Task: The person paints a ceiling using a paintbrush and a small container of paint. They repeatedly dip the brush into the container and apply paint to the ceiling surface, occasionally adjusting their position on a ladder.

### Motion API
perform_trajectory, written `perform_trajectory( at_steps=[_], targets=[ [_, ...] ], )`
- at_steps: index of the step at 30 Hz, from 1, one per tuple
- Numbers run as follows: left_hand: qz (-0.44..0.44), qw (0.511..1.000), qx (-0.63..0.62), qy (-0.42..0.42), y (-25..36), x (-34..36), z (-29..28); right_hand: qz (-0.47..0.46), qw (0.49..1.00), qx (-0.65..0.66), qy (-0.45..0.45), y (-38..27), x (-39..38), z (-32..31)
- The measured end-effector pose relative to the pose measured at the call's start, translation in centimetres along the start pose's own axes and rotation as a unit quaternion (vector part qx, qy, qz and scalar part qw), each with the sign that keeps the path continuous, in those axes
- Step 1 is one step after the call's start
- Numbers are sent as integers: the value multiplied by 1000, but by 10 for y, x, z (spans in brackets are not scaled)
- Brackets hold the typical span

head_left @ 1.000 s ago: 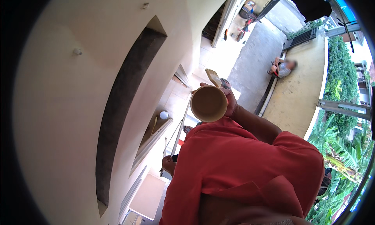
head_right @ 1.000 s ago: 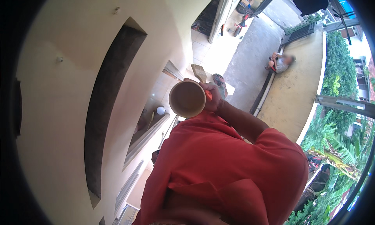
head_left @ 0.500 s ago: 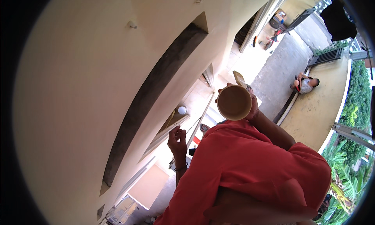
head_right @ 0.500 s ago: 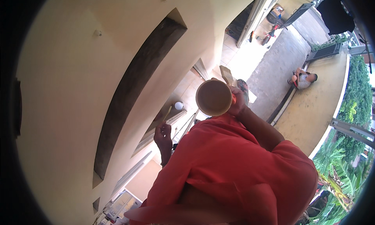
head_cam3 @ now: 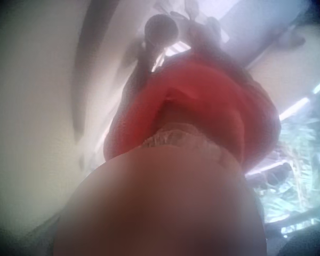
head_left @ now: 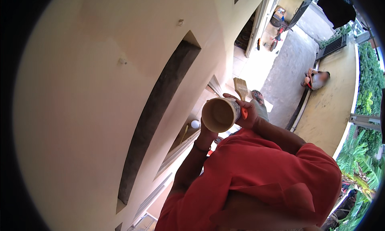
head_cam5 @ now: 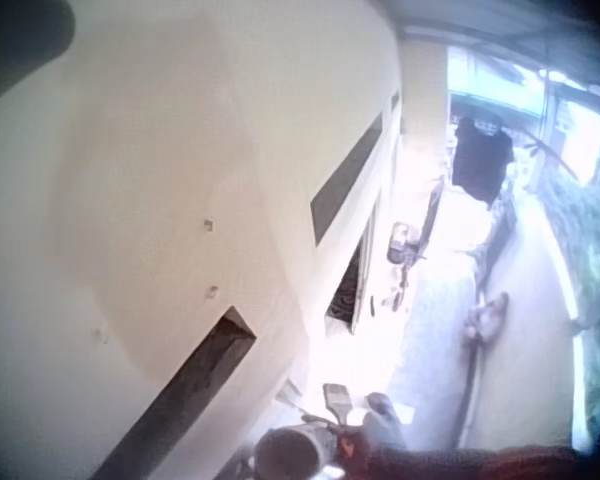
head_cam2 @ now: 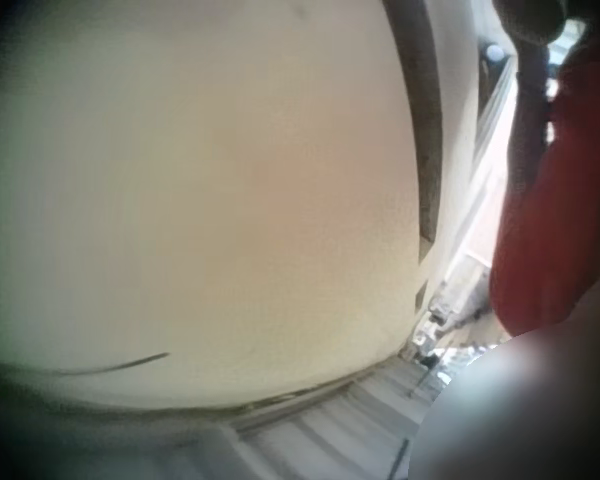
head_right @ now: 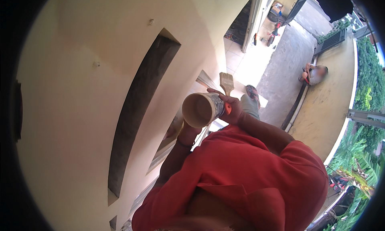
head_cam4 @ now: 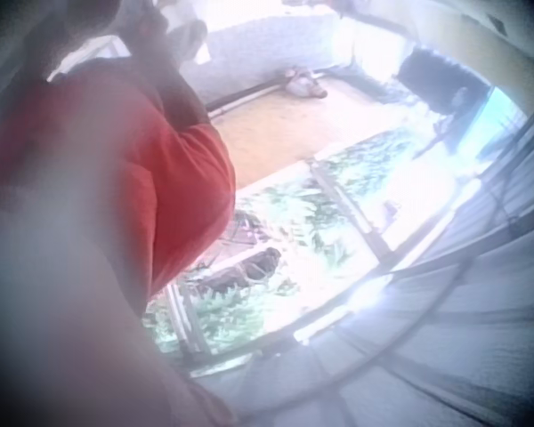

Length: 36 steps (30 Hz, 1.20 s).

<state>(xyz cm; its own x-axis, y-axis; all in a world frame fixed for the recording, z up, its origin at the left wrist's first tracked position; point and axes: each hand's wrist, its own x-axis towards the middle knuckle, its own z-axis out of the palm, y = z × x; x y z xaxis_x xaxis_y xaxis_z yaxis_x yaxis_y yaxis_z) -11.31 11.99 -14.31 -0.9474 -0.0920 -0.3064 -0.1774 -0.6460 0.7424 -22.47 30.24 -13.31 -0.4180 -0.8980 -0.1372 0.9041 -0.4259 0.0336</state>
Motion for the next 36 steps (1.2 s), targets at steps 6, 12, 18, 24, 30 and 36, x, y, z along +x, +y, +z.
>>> perform_trajectory(
  at_steps=[6,12,18,24,30,36],
  targets=[
    [-73,967,-244,-17,-13,13,4,-45,995,-70,62,-5,-2,-5],
    [-130,946,-293,-50,1,19,9,-111,940,-314,69,-13,-10,11],
    [-121,958,-238,-101,15,4,30,-88,922,-346,151,-15,-8,32],
    [-119,968,-137,-174,8,-5,30,-124,815,-538,173,-29,-6,46],
    [-155,867,-449,-152,21,-13,42,-205,584,-748,239,-68,20,89],
    [-139,849,-485,-154,35,-22,45,-422,517,-743,46,-101,50,197]
  ],
)
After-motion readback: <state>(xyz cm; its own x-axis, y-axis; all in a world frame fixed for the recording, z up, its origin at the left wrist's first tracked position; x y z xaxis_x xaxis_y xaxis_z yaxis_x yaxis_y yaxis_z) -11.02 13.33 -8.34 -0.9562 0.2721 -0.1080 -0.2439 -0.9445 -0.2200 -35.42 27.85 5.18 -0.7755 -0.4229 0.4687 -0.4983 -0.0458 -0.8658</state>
